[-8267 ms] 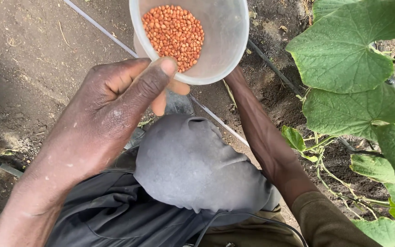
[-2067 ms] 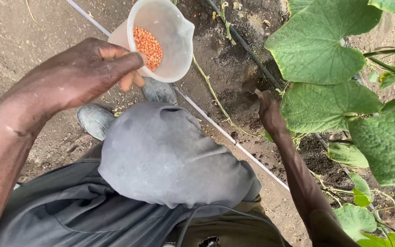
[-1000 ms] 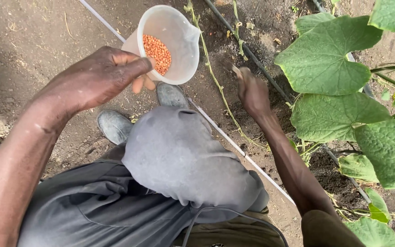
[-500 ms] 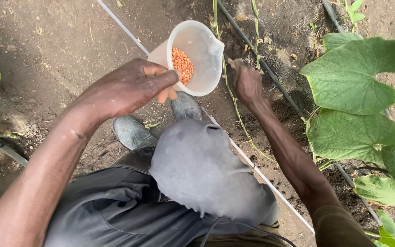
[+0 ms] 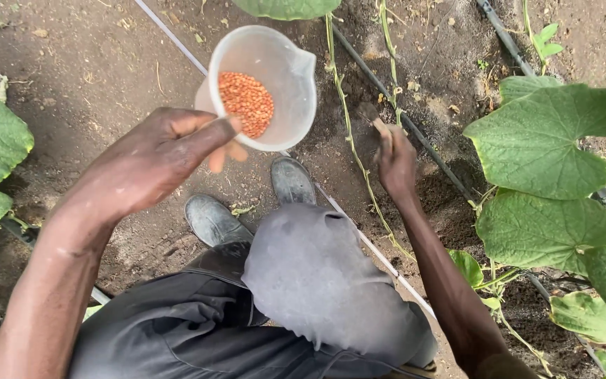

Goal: The person holds a plastic cup filled with orange seeds and uses a small wooden stick to dig holes in the soil along a garden row. They place seeds into the holes and cover them with soil, moving along the row to repeat the process.

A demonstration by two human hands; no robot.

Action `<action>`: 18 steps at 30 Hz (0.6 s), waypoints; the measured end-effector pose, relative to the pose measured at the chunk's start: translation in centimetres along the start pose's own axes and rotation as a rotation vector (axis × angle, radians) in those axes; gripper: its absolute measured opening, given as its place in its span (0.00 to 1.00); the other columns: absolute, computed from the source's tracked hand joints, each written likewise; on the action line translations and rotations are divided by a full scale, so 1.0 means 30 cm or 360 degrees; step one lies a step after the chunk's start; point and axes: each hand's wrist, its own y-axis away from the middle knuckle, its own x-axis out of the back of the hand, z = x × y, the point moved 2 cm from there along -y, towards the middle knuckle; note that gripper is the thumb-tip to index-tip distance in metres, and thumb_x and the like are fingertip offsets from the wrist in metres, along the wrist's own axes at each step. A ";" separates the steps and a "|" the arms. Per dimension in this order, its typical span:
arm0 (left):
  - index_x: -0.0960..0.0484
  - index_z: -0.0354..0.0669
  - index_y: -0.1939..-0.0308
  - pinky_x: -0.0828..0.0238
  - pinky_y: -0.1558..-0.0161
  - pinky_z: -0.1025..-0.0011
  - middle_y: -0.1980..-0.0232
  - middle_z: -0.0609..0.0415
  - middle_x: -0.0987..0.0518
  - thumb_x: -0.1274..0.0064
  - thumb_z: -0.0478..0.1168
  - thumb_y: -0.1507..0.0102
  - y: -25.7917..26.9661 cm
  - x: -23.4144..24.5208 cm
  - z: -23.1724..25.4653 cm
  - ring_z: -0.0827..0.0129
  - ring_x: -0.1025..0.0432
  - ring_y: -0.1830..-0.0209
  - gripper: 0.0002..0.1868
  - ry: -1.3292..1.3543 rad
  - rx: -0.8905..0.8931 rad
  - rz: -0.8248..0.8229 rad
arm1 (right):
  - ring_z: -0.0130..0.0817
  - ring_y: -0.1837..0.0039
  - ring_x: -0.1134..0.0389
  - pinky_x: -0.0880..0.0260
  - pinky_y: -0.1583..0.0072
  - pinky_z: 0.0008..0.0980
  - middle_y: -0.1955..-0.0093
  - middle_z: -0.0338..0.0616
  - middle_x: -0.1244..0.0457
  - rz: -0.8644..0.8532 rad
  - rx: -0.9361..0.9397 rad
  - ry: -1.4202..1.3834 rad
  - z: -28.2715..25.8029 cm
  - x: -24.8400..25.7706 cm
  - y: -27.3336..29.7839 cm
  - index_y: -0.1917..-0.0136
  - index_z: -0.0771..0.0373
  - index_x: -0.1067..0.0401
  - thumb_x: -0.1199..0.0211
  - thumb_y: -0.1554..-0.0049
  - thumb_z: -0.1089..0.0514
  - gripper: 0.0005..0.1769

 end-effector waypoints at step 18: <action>0.08 0.53 0.76 0.37 0.67 0.74 0.77 0.63 0.16 0.50 0.57 0.38 0.463 -0.159 -0.263 0.74 0.25 0.77 0.22 0.0268 0.0245 0.1053 | 0.17 0.79 0.52 0.50 0.79 0.21 0.78 0.26 0.49 -0.0306 0.0075 -0.0016 -0.235 -0.363 -0.345 0.63 0.51 0.39 0.82 0.33 0.32 0.37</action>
